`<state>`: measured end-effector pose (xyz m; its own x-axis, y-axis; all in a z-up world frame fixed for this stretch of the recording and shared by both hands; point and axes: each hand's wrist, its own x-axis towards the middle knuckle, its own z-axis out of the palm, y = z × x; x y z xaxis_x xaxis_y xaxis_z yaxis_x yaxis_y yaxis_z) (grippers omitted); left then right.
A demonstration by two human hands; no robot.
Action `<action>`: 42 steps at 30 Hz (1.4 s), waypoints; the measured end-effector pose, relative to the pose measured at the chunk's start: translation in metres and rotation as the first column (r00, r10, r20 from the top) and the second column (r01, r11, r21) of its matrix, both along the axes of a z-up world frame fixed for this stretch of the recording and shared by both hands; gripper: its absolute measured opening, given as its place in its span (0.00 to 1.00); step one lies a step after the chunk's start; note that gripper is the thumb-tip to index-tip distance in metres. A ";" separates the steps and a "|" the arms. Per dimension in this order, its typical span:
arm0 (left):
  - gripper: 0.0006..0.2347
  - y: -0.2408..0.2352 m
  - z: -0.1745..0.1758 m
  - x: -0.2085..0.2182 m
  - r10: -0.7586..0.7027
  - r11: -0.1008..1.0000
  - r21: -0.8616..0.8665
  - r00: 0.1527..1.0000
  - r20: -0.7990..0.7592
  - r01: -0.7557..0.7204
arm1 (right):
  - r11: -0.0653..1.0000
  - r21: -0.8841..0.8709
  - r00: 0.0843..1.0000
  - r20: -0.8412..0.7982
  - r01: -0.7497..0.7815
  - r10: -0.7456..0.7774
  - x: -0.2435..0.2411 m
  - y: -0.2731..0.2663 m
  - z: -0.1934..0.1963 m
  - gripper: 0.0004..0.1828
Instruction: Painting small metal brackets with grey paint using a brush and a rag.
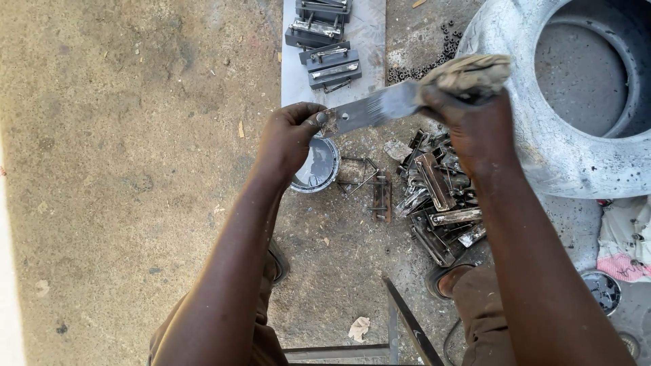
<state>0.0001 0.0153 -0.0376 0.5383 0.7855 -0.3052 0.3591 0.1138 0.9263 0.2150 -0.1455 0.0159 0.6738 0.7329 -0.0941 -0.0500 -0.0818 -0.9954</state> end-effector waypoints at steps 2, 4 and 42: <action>0.09 -0.001 0.009 0.000 0.007 1.000 0.016 1.000 -0.002 -0.007 | 1.000 -0.003 0.953 0.304 0.017 -0.015 0.003 -0.003 0.009 0.18; 0.09 -0.004 0.015 -0.001 0.013 1.000 0.028 1.000 -0.002 -0.013 | 0.999 -0.006 0.814 0.580 0.032 -0.023 -0.004 -0.005 0.014 0.18; 0.15 0.020 0.111 -0.007 0.596 0.802 -0.140 0.793 0.128 -0.580 | 0.620 -0.782 0.954 0.130 -0.067 0.268 -0.153 0.114 -0.238 0.15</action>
